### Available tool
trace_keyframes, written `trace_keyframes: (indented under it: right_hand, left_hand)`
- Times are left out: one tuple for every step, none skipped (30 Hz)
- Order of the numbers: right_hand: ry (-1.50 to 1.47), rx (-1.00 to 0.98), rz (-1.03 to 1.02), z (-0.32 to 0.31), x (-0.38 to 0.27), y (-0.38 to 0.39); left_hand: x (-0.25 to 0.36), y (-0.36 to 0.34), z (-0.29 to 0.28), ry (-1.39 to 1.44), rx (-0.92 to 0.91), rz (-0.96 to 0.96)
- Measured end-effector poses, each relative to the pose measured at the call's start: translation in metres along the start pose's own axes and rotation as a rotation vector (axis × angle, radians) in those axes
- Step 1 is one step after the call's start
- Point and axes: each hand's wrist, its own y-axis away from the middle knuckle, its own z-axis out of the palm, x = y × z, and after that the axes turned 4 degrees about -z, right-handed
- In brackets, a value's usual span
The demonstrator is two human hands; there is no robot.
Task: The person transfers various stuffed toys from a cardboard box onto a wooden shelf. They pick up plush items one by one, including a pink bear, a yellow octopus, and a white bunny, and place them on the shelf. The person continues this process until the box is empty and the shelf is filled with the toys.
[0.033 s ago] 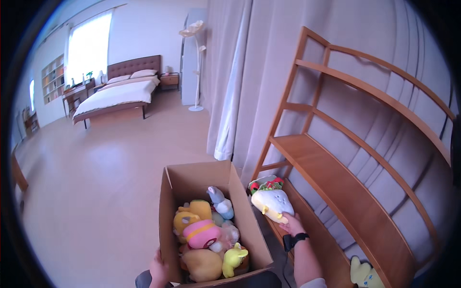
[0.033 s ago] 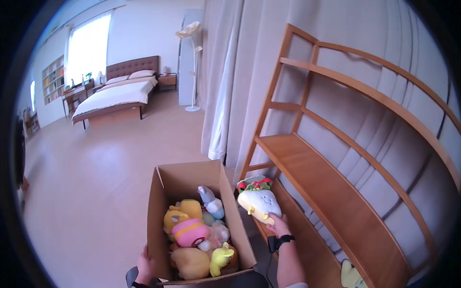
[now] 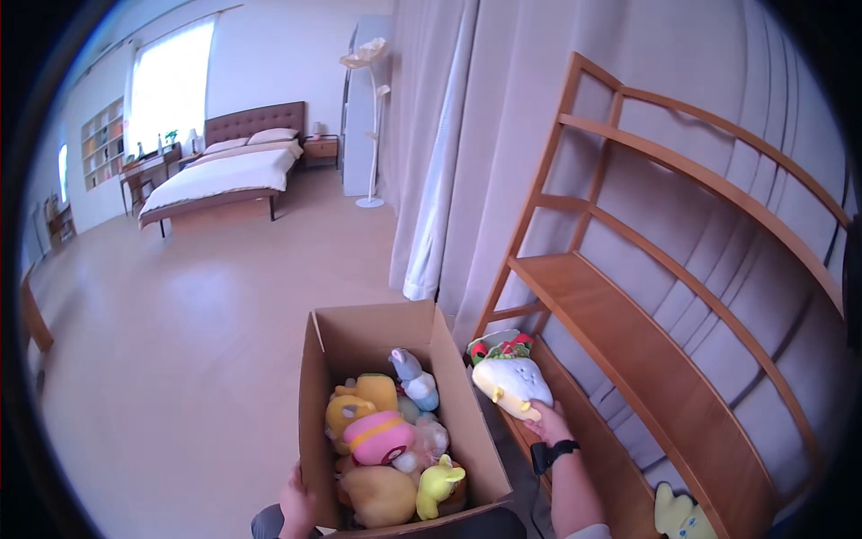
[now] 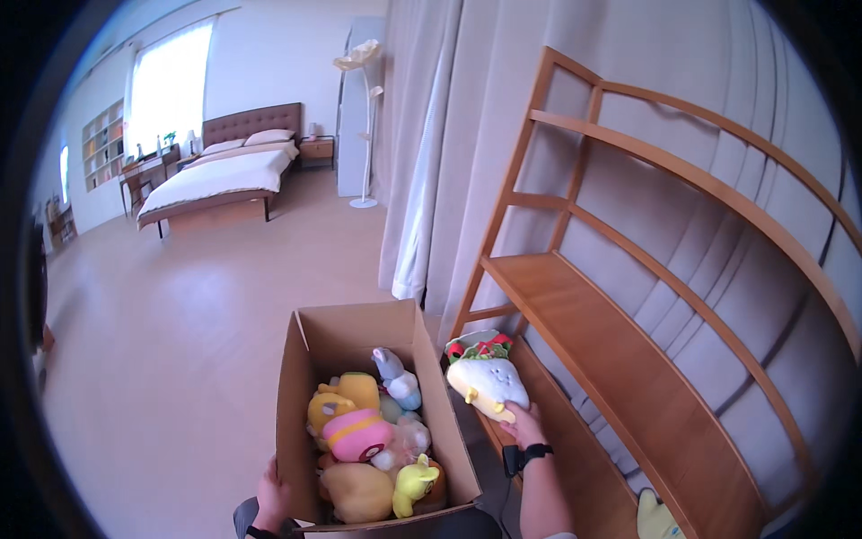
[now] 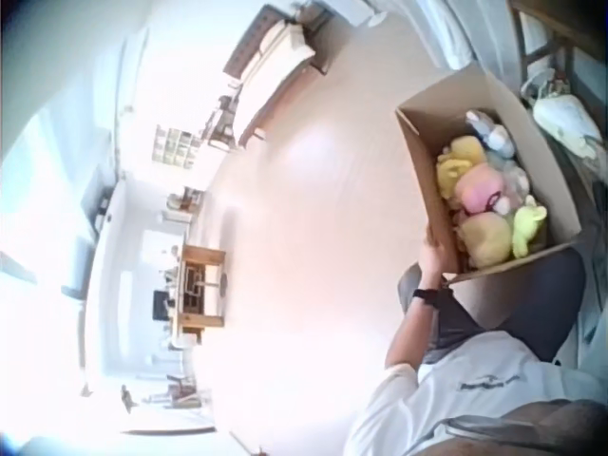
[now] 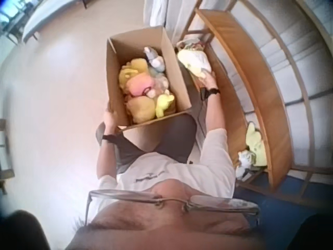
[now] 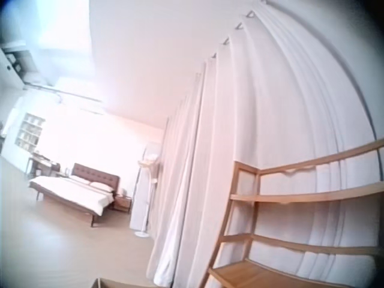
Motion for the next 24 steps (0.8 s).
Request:
trace_keyframes:
  right_hand:
    - [0.004, 0.014, -0.045, 0.004, 0.000, 0.005]
    - [0.009, 0.038, -0.095, 0.005, -0.002, 0.014]
    - [0.011, 0.064, -0.140, 0.007, -0.005, 0.029]
    - [0.024, 0.048, -0.228, 0.007, -0.011, 0.043]
    - [0.032, 0.029, -0.308, 0.004, -0.017, 0.057]
    - [-0.003, 0.034, -0.356, 0.008, -0.029, 0.079]
    - [-0.038, 0.047, -0.404, 0.017, -0.043, 0.103]
    - [-0.063, 0.046, -0.421, 0.029, -0.059, 0.128]
    - [-0.087, 0.068, -0.441, 0.041, -0.071, 0.145]
    - [-0.099, -0.102, -0.526, 0.048, -0.075, 0.149]
    - [-0.045, -0.402, -0.686, 0.047, -0.063, 0.126]
    - [0.091, -0.321, -0.732, 0.058, -0.048, 0.127]
    - [0.219, -0.387, -0.772, 0.060, -0.037, 0.118]
    - [0.326, -0.359, -0.817, 0.082, -0.050, 0.138]
    - [0.541, -0.210, -0.871, 0.057, -0.064, 0.141]
    - [0.740, -0.040, -1.019, 0.025, -0.071, 0.146]
    - [0.843, 0.123, -1.169, 0.007, -0.070, 0.148]
    - [0.922, 0.226, -1.136, -0.027, -0.065, 0.147]
    - [1.001, 0.315, -1.104, -0.067, -0.061, 0.153]
    - [1.120, 0.405, -0.817, -0.104, -0.062, 0.171]
    - [1.224, 0.492, -0.522, -0.145, -0.065, 0.197]
    - [1.165, 0.563, -0.738, -0.200, -0.049, 0.211]
    - [1.248, 0.805, -0.831, -0.240, -0.056, 0.260]
    - [1.451, 0.884, -0.644, -0.274, -0.041, 0.280]
  left_hand:
    - [-0.003, 0.001, -0.003, -0.006, 0.002, 0.015]
    - [-0.003, 0.002, -0.005, -0.004, 0.009, 0.013]
    - [-0.001, 0.003, -0.008, -0.008, 0.012, 0.011]
    - [0.001, 0.003, -0.010, -0.010, 0.011, 0.013]
    - [0.003, 0.003, -0.011, -0.021, 0.005, 0.002]
    - [0.006, 0.003, -0.012, -0.033, -0.003, -0.004]
    - [0.007, 0.002, -0.010, -0.047, -0.018, -0.006]
    - [-0.002, -0.001, -0.006, -0.043, -0.019, -0.006]
    - [-0.020, -0.006, 0.003, -0.039, -0.037, 0.009]
    - [-0.028, -0.012, 0.016, -0.037, -0.076, 0.033]
    - [-0.017, -0.009, 0.016, 0.059, -0.053, 0.054]
    - [-0.018, -0.014, 0.022, 0.141, -0.066, 0.085]
    - [-0.019, -0.014, 0.018, 0.159, -0.080, 0.086]
    - [-0.020, -0.001, -0.008, 0.098, -0.055, 0.041]
    - [0.002, -0.003, 0.001, 0.058, -0.111, 0.049]
    - [0.018, -0.001, 0.007, 0.025, -0.152, 0.055]
    - [0.024, 0.003, -0.003, -0.009, -0.151, 0.045]
    - [0.029, 0.004, -0.008, -0.034, -0.156, 0.045]
    - [0.030, 0.006, -0.010, -0.054, -0.164, 0.042]
    - [0.032, 0.007, -0.012, -0.066, -0.168, 0.043]
    - [0.032, 0.006, -0.012, -0.077, -0.176, 0.039]
    - [0.031, 0.005, -0.014, -0.082, -0.183, 0.039]
    - [0.037, -0.001, 0.002, -0.083, -0.237, 0.065]
    - [0.033, 0.003, -0.009, -0.087, -0.213, 0.051]
